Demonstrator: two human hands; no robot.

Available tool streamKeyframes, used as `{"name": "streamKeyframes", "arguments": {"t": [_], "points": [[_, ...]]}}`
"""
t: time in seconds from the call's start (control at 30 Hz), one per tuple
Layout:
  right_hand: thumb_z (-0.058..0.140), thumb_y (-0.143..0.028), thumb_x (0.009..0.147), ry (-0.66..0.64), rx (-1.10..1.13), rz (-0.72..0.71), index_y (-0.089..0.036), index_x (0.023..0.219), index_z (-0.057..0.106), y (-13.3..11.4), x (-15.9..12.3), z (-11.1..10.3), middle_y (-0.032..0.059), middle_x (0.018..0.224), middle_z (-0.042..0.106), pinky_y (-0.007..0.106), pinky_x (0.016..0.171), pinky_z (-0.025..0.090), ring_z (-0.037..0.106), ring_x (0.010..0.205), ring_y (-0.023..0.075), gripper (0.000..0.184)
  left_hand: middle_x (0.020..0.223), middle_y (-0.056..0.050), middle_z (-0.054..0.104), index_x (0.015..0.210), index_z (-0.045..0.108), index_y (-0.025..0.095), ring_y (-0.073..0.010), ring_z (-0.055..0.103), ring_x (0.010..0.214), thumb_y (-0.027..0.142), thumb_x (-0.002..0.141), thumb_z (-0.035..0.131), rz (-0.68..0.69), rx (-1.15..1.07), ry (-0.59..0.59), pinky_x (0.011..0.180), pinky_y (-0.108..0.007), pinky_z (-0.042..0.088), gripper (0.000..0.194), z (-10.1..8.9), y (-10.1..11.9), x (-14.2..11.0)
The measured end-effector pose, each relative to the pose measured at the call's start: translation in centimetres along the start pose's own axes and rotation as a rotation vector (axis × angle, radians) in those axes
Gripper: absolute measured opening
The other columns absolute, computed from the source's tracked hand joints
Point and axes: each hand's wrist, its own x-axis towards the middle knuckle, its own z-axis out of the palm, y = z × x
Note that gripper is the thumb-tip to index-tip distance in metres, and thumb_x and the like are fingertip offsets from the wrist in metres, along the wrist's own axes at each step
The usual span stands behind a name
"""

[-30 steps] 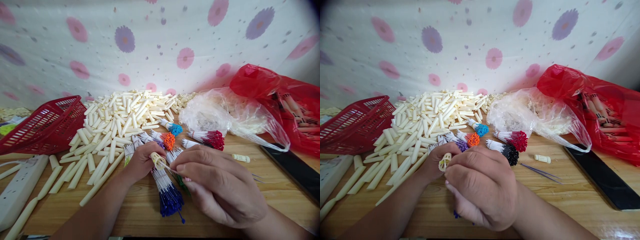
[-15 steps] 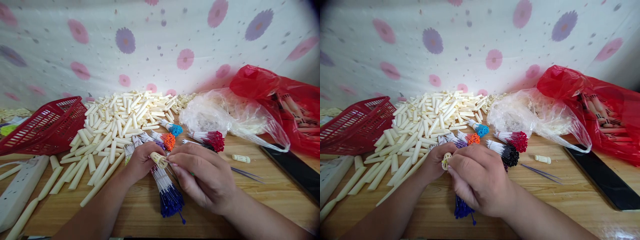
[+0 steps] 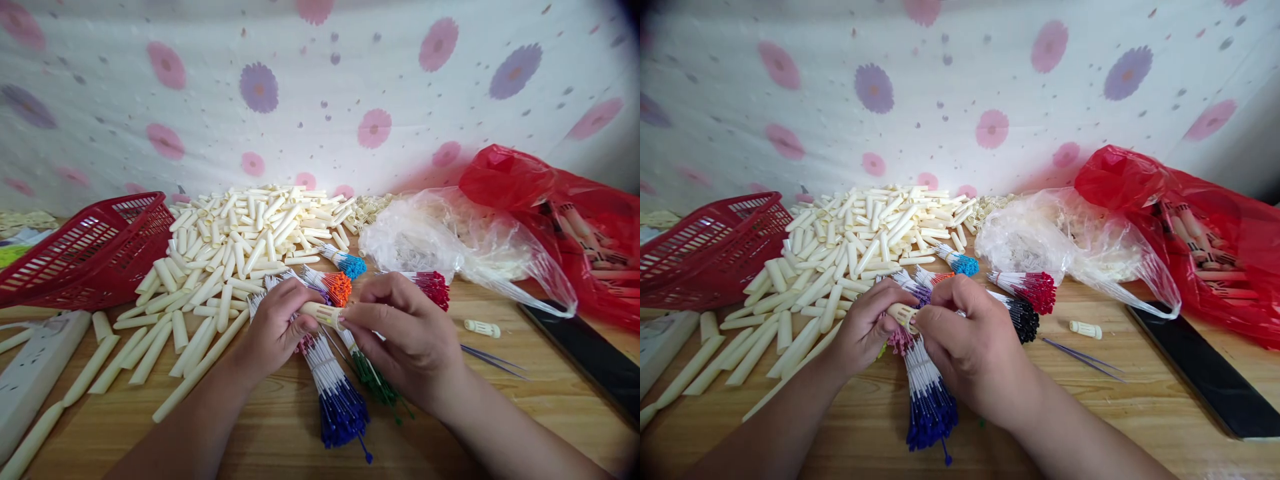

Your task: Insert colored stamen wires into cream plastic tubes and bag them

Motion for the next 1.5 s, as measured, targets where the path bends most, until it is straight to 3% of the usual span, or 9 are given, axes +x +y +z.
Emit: {"name": "streamKeyframes", "arguments": {"t": [0.33,0.5,0.6,0.77,1.03,1.27,1.37,1.43,1.5], "points": [[0.054,-0.006,0.083,0.032,0.03,0.094,-0.015,0.09,0.064,0.0,-0.1,1.1,0.0063,0.087,0.059,0.025,0.07,0.049,0.059,0.079,0.0132,0.015,0.08,-0.006,0.055,0.09,0.063,0.016,-0.0189,0.053,0.078,0.052,0.087,0.044,0.034,0.216,0.164,0.068,-0.03,0.041,0.041,0.1,0.3,-0.3],[0.059,-0.014,0.079,0.063,0.311,0.42,-0.016,0.072,0.066,0.5,0.3,1.7,0.0024,0.071,0.06,0.025,0.061,0.045,0.056,0.068,0.0129,0.01,0.079,-0.006,0.059,0.09,0.065,0.016,-0.0191,0.055,0.076,0.053,0.085,0.047,0.065,0.333,0.266,0.069,-0.03,0.042,0.042,0.1,0.7,-0.4],[0.066,-0.023,0.076,0.067,0.581,0.64,-0.018,0.072,0.068,1.1,0.1,2.2,0.0007,0.072,0.062,0.026,0.063,0.045,0.056,0.068,0.0125,0.007,0.079,-0.007,0.061,0.089,0.067,0.016,-0.0198,0.055,0.076,0.053,0.085,0.049,0.087,0.446,0.312,0.068,-0.031,0.042,0.041,0.1,0.8,-0.3],[0.068,-0.027,0.075,0.131,0.818,0.8,-0.018,0.07,0.067,1.5,-0.3,3.1,-0.0018,0.07,0.059,0.024,0.064,0.041,0.052,0.066,0.0102,0.01,0.078,-0.007,0.062,0.091,0.068,0.016,-0.0203,0.056,0.074,0.052,0.086,0.048,0.079,0.556,0.333,0.068,-0.032,0.043,0.041,0.0,0.9,-0.2],[0.071,-0.024,0.065,0.146,0.896,0.907,-0.016,0.063,0.065,2.0,0.2,3.4,-0.0003,0.068,0.061,0.027,0.066,0.042,0.053,0.066,0.0122,0.011,0.079,-0.006,0.062,0.093,0.067,0.016,-0.0204,0.055,0.075,0.047,0.085,0.053,0.083,0.626,0.324,0.069,-0.031,0.041,0.034,0.4,0.6,-0.4],[0.068,-0.026,0.067,0.118,1.018,0.884,-0.016,0.067,0.069,1.9,0.2,3.0,-0.0049,0.056,0.052,0.022,0.051,0.03,0.038,0.05,0.0061,0.01,0.08,-0.005,0.062,0.09,0.066,0.019,-0.0207,0.055,0.077,0.042,0.085,0.055,0.045,0.58,0.306,0.07,-0.031,0.041,0.027,0.5,0.3,-0.3],[0.063,-0.032,0.074,0.059,0.906,0.833,-0.017,0.077,0.071,3.0,0.2,2.4,-0.0025,0.061,0.058,0.022,0.051,0.031,0.041,0.051,0.0076,0.017,0.079,-0.005,0.061,0.089,0.063,0.017,-0.0195,0.056,0.076,0.042,0.086,0.052,-0.083,0.368,0.344,0.069,-0.03,0.042,0.028,0.2,-0.5,0.0],[0.059,-0.033,0.078,0.029,0.628,0.757,-0.017,0.084,0.071,4.1,0.5,2.1,0.0007,0.071,0.063,0.024,0.056,0.037,0.05,0.059,0.0107,0.02,0.073,-0.002,0.059,0.089,0.06,0.016,-0.0165,0.055,0.068,0.042,0.087,0.05,-0.252,0.132,0.422,0.063,-0.027,0.043,0.028,0.0,-1.3,0.2],[0.055,-0.028,0.081,-0.123,0.3,0.665,-0.017,0.085,0.071,5.0,1.2,2.2,0.0031,0.077,0.067,0.026,0.062,0.041,0.056,0.068,0.014,0.02,0.067,0.002,0.056,0.088,0.058,0.016,-0.0136,0.052,0.06,0.041,0.085,0.051,-0.393,-0.079,0.478,0.059,-0.024,0.042,0.026,-0.2,-2.4,0.4]]}}
